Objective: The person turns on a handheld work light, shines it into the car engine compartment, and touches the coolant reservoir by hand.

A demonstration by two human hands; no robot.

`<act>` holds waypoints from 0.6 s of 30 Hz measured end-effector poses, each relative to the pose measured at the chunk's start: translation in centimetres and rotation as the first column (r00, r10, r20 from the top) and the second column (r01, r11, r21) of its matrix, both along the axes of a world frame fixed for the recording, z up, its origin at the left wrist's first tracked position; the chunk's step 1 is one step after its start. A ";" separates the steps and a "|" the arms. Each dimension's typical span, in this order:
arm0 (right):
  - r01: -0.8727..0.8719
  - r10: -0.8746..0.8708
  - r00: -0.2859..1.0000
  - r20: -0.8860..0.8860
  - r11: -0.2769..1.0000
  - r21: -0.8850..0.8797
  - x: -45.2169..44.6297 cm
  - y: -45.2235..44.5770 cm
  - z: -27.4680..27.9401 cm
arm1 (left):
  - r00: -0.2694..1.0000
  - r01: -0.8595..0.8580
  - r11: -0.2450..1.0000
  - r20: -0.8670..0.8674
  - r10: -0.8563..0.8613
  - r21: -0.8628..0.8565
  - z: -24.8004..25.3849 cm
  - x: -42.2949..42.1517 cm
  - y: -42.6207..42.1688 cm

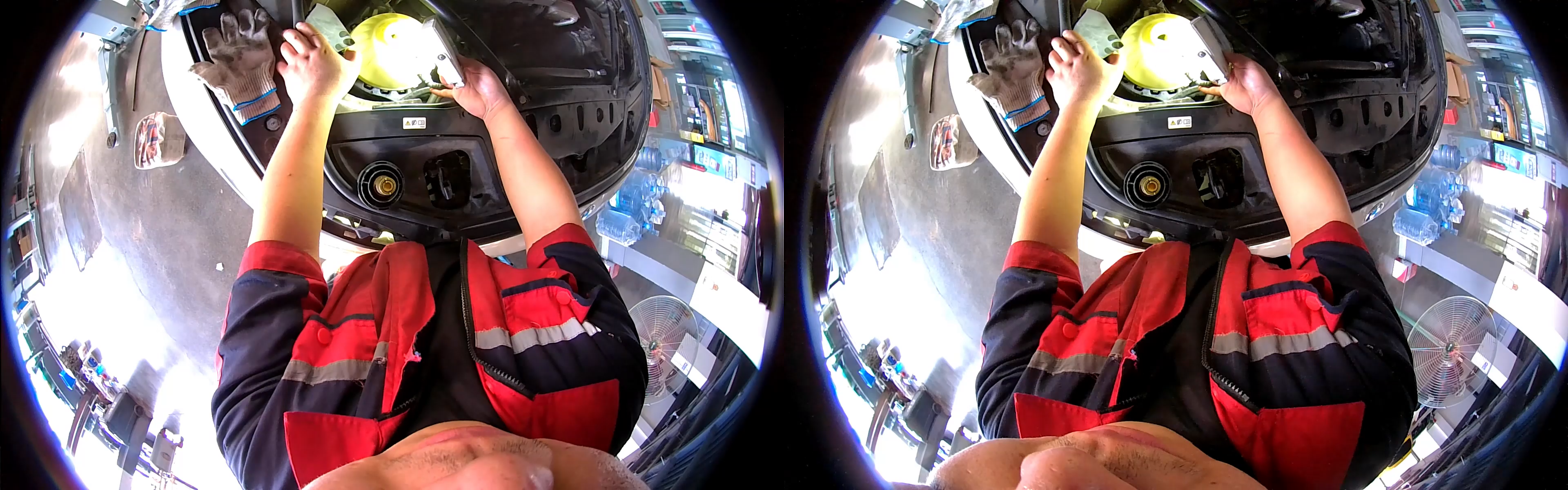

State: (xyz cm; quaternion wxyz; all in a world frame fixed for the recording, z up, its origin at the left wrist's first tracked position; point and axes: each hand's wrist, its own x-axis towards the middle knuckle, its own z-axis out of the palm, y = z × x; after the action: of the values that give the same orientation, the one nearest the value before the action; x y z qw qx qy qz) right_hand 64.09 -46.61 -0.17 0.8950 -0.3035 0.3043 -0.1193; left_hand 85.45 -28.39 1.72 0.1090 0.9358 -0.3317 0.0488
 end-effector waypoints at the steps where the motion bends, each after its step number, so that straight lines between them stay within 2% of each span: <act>1: -0.002 0.002 1.000 0.003 1.000 -0.001 0.0 -0.1 -0.1 | 1.000 0.000 1.000 -0.002 0.000 0.000 0.0 0.0 0.0; 18: 0.028 -0.027 0.999 -0.033 0.999 0.027 -0.2 -0.9 -1.5 | 1.000 0.003 1.000 -0.011 -0.003 0.013 0.2 0.0 0.0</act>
State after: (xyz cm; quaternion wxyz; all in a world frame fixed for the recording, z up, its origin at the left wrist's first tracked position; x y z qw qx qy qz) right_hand 63.94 -47.53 -1.70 0.8923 -0.2888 0.3248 -0.1224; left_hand 85.41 -28.36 1.92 0.1047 0.9363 -0.3327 0.0415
